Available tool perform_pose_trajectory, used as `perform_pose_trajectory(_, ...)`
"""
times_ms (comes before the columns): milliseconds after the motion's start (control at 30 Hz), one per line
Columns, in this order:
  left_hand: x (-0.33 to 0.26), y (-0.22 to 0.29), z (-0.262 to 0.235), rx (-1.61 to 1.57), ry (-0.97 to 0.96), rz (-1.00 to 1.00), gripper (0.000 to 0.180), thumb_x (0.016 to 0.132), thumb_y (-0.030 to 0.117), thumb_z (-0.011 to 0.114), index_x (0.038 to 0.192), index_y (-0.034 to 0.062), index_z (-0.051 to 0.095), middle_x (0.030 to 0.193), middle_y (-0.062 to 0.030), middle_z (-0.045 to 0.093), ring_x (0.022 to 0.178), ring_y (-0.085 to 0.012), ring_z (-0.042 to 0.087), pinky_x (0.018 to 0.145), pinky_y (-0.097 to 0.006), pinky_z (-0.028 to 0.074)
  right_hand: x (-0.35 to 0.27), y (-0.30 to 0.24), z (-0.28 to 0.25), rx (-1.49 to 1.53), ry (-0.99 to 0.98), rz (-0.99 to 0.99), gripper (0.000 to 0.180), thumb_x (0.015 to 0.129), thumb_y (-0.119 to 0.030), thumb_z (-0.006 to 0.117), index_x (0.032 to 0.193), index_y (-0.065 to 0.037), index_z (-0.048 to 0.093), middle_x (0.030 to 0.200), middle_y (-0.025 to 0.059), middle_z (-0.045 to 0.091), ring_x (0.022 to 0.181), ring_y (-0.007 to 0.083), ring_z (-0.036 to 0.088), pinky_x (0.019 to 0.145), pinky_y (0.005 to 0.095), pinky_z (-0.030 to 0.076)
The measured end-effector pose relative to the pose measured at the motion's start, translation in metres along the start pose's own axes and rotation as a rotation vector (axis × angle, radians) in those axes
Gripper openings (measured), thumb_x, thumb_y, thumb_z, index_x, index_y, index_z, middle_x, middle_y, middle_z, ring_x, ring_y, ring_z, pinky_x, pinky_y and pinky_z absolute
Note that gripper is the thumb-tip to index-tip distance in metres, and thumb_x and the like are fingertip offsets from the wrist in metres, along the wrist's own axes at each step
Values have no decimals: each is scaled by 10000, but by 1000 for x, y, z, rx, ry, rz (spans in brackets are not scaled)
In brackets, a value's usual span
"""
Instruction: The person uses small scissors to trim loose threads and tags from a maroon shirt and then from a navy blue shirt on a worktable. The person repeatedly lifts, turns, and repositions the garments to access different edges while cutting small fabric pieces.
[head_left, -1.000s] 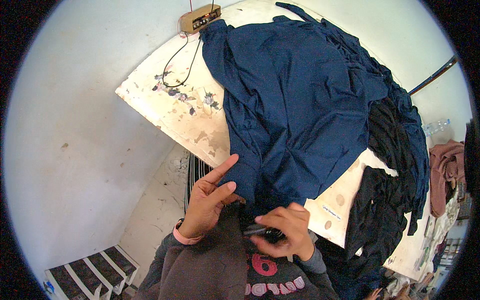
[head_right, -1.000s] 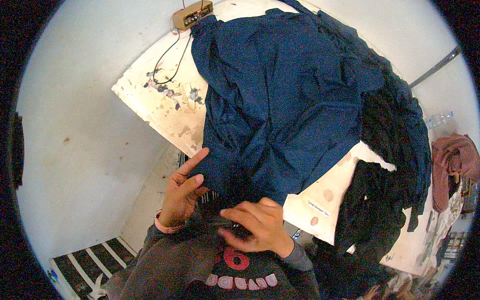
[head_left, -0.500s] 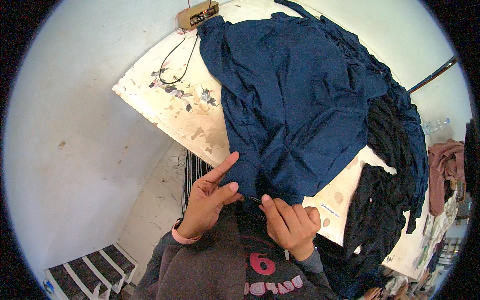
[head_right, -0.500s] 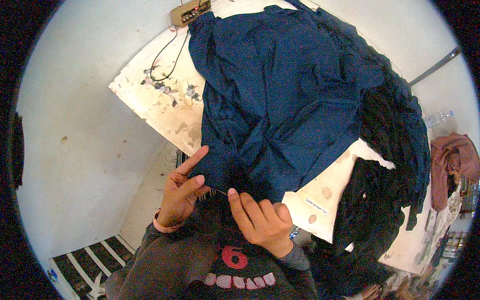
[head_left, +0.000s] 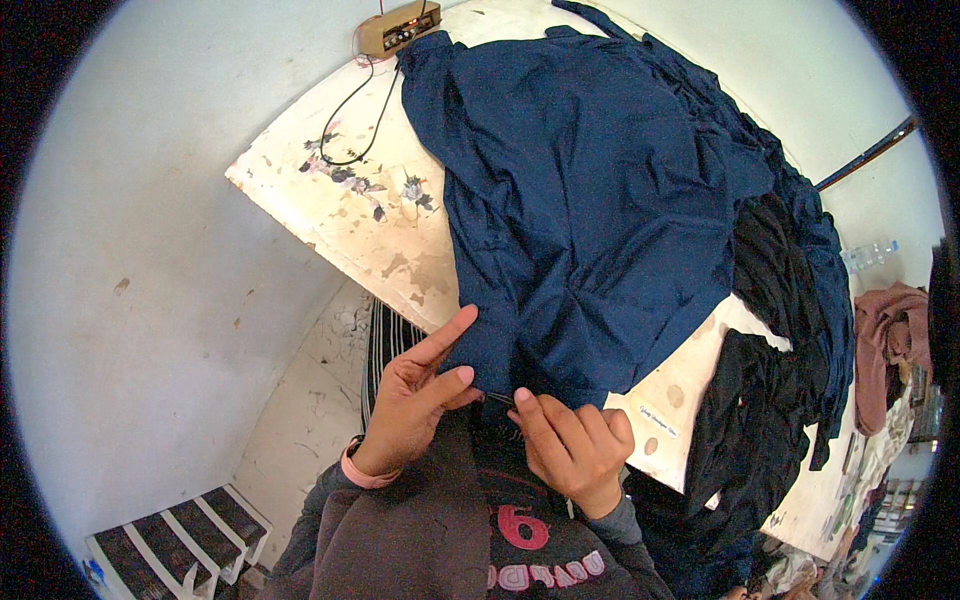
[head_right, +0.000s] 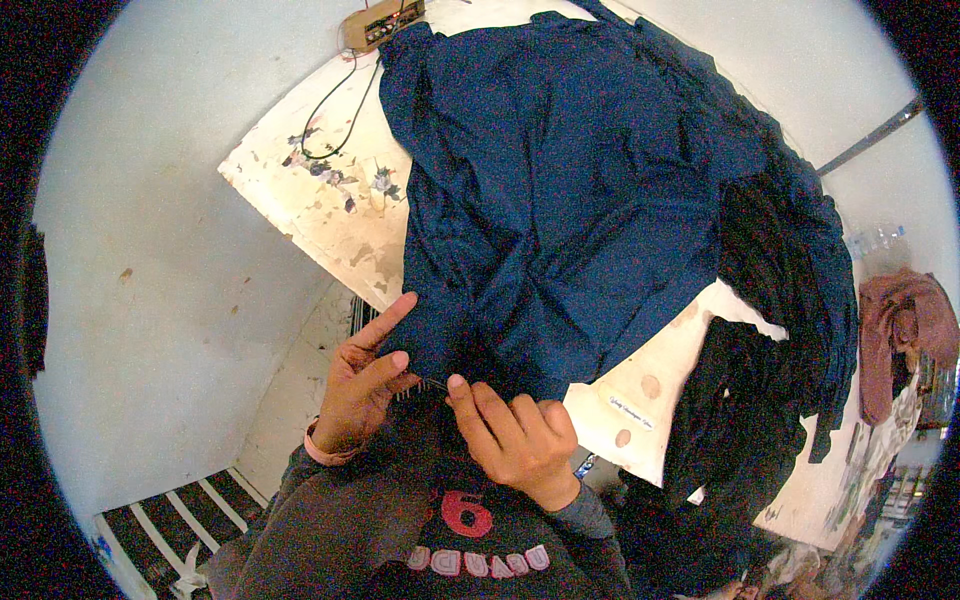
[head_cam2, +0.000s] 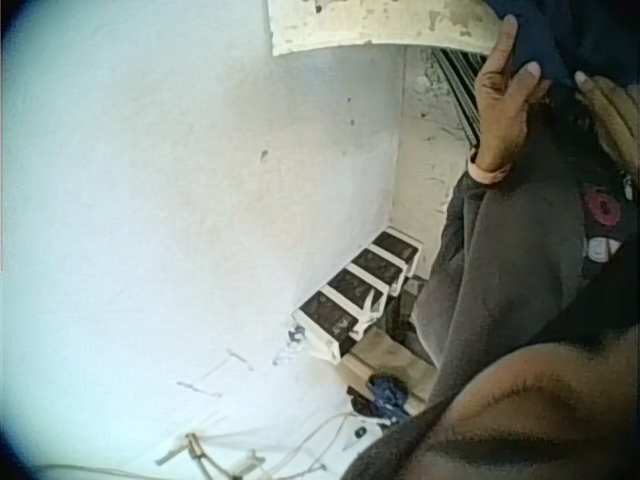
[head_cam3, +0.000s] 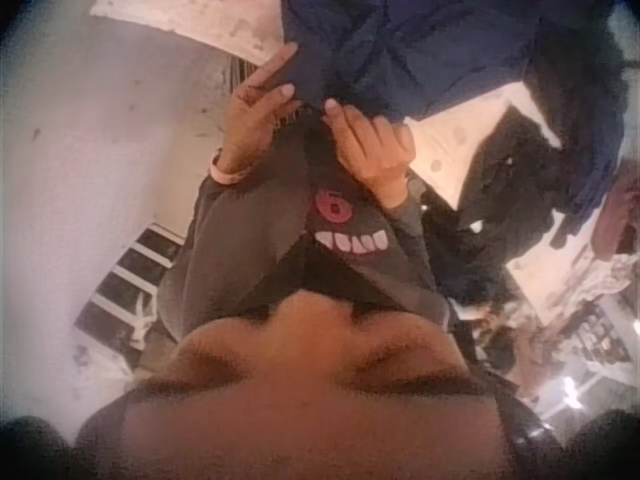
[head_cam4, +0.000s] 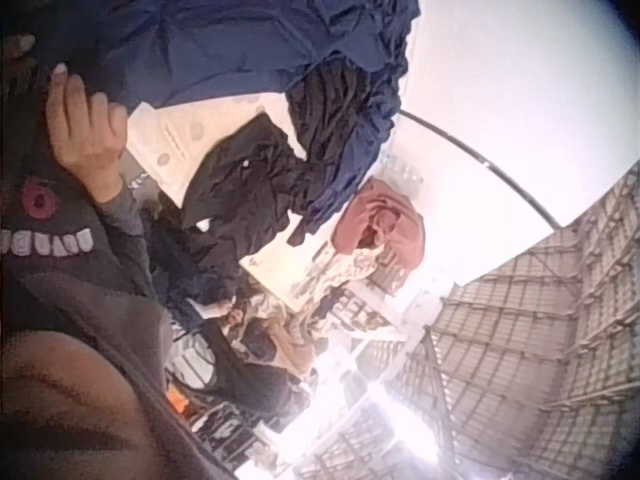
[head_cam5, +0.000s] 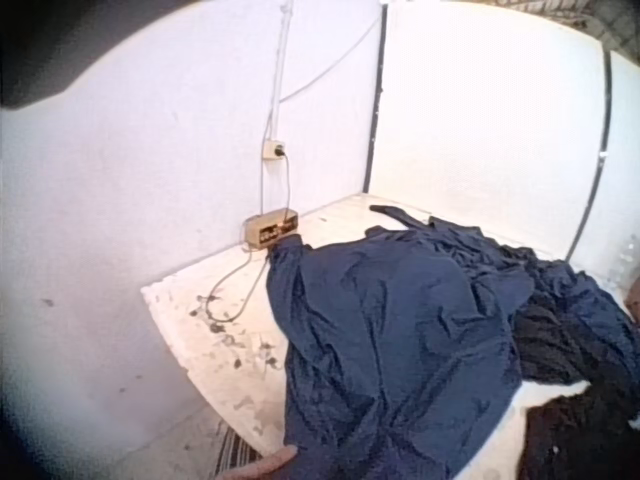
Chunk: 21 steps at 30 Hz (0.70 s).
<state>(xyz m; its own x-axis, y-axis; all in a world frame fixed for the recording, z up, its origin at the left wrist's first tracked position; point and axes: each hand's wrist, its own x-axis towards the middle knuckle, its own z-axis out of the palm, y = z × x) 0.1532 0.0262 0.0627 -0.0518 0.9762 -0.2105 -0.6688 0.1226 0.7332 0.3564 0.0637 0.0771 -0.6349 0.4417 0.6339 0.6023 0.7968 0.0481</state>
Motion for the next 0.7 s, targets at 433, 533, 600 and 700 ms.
perform_pose_trajectory(433,-1,2,-11,9,40,-10,595,946,-62,569,1517,31,426,1569,-63,436,1187,-122,618,899,-255,596,3,0,11,181,10,67,316,802,-249,797,1098,-142,766,860,-58,679,567,88,495,528,282,291)
perform_pose_trajectory(533,-1,1,-11,-9,34,-13,604,944,-64,571,1521,31,418,1566,-63,438,1188,-124,618,898,-256,598,3,-3,8,215,7,100,407,720,-192,837,1107,-102,752,851,-20,698,563,123,513,559,310,292)
perform_pose_trajectory(600,-1,1,-10,-17,25,-11,604,941,-68,569,1519,29,420,1575,-63,425,1185,-125,620,902,-257,597,4,-4,7,179,0,97,401,724,-192,835,1105,-101,752,846,-21,699,559,122,512,562,305,292)
perform_pose_trajectory(700,0,1,-9,-1,43,1,627,930,-75,569,1527,26,403,1583,-78,412,1189,-120,616,878,-242,596,4,-4,8,152,9,75,363,773,-235,812,1115,-127,760,861,-41,695,562,103,505,542,292,297)
